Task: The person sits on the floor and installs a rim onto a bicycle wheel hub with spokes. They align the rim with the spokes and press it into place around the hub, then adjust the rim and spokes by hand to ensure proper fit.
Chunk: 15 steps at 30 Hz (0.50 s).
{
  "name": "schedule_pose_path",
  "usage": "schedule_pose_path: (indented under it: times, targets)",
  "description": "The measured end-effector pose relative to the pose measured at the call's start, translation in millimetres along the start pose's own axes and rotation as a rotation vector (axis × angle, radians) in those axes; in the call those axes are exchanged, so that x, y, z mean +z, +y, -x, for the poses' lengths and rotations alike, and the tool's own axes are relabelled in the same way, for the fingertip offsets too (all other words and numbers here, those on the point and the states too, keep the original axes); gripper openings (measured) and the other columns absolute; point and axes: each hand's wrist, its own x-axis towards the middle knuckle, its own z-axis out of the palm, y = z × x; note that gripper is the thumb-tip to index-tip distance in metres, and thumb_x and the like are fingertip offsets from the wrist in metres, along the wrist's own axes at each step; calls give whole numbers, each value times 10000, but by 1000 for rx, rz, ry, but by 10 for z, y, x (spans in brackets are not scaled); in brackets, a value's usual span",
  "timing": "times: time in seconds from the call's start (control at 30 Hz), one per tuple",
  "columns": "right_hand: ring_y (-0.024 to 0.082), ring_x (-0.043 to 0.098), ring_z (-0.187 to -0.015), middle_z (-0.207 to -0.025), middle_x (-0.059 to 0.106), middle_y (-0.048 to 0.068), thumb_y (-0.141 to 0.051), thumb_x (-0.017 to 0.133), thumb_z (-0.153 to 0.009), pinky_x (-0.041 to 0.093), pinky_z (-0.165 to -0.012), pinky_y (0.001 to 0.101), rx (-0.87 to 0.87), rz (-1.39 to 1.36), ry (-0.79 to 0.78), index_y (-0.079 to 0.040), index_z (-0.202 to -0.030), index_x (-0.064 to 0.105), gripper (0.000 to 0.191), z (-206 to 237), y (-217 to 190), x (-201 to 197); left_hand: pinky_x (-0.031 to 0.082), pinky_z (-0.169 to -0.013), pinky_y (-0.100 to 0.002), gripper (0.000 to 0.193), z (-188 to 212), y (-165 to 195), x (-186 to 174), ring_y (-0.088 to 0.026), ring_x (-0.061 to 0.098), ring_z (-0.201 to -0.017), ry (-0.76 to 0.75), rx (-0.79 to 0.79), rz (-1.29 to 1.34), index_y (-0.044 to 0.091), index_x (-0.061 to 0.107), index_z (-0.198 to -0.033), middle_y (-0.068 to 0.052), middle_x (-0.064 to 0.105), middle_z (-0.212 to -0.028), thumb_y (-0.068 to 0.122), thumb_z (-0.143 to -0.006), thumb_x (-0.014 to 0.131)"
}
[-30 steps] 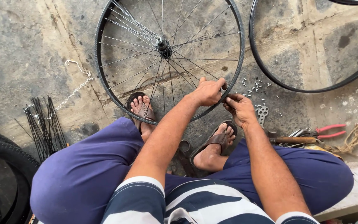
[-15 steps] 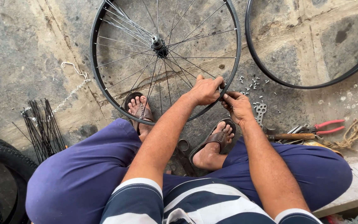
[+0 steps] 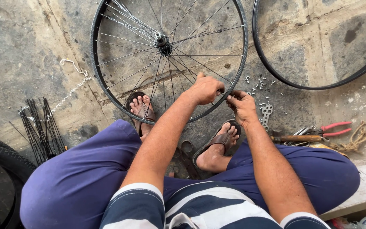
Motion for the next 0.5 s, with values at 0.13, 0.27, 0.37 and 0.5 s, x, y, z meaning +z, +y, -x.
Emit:
schedule_pose_path:
  times: [0.13,0.27,0.37,0.5]
  targets:
    - [138,679,-783,-955,724,81,8,743,-904,563,-704,247,2,12,17,34,-1173,654,284,-6,13,2,290,-902,-425,225,43,24,-49,-168,647,-1012,-32,-11,-61,251,782,-1082,28,759,-1003,197,-970,594]
    - [134,682,-806,-976,720,76,13,737,-903,572,-727,250,2,7,12,26,-1179,660,288,-2,17,-1,298,-894,-425,224,39,23,-28,-172,644,-1012,4,-8,-26,242,773,-1103,27,754,-1026,223,-992,579]
    - [132,683,-831,-989,716,70,22,737,-897,580,-755,258,-8,-13,-10,25,-1183,657,297,3,25,-15,299,-889,-431,218,13,7,10,-174,640,-1017,41,2,-5,239,771,-1096,29,750,-1034,238,-988,582]
    - [129,674,-844,-1002,709,63,28,741,-900,571,-761,262,-25,-8,-31,19,-1200,652,313,7,41,-22,302,-897,-435,211,-4,-7,33,-173,648,-1023,53,17,-19,231,778,-1064,33,754,-1043,213,-984,583]
